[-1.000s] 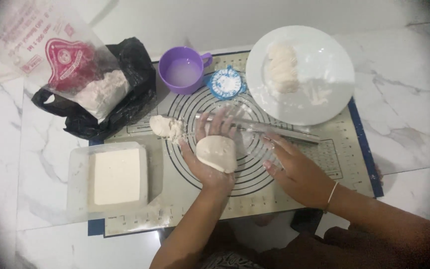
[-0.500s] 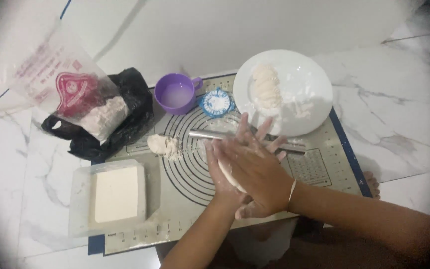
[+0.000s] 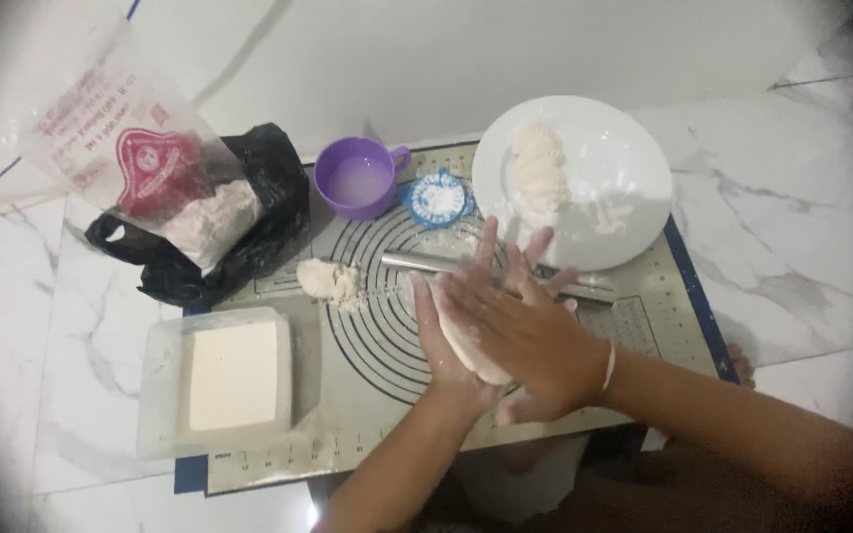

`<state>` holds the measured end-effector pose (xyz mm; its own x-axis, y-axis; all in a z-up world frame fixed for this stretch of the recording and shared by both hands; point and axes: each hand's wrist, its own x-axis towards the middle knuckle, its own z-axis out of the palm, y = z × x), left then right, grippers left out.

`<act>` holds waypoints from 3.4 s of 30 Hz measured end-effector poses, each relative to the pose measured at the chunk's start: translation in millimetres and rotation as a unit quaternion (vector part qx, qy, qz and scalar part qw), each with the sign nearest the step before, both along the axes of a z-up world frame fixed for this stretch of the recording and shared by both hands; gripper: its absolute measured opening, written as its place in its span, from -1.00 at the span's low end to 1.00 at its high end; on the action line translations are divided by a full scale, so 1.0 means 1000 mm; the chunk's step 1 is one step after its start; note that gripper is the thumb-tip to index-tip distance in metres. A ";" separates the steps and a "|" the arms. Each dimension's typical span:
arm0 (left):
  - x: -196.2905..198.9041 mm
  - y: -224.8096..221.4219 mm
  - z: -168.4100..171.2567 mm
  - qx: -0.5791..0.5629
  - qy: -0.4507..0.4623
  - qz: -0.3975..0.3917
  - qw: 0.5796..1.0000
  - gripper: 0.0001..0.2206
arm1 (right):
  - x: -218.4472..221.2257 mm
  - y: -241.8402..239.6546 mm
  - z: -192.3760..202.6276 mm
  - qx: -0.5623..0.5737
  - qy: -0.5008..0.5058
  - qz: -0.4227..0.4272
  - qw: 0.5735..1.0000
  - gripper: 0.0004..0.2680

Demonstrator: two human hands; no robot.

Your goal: A person is kneading, rolling, and shaping dough on a silicone mat, using their hands and a metal rolling pin.

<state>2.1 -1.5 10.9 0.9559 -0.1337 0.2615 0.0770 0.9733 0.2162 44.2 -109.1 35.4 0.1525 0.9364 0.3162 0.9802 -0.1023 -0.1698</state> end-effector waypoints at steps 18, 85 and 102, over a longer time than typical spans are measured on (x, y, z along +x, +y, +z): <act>0.001 -0.013 0.055 0.915 -0.203 0.191 0.292 0.05 | 0.014 0.016 0.056 0.278 0.725 0.245 0.580 -0.51; 0.014 0.017 0.035 0.644 -0.368 0.376 0.556 -0.31 | -0.013 -0.028 0.039 0.277 0.868 0.053 0.408 -0.87; 0.006 0.038 0.016 0.768 -0.311 0.373 0.417 -0.22 | 0.011 -0.032 -0.041 0.167 0.452 -0.029 0.876 -0.50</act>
<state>8.1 36.6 26.8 0.6919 -0.3262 0.6441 -0.6597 -0.6482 0.3803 54.8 -141.4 -5.9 0.5267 0.7968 0.2962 0.4243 0.0554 -0.9038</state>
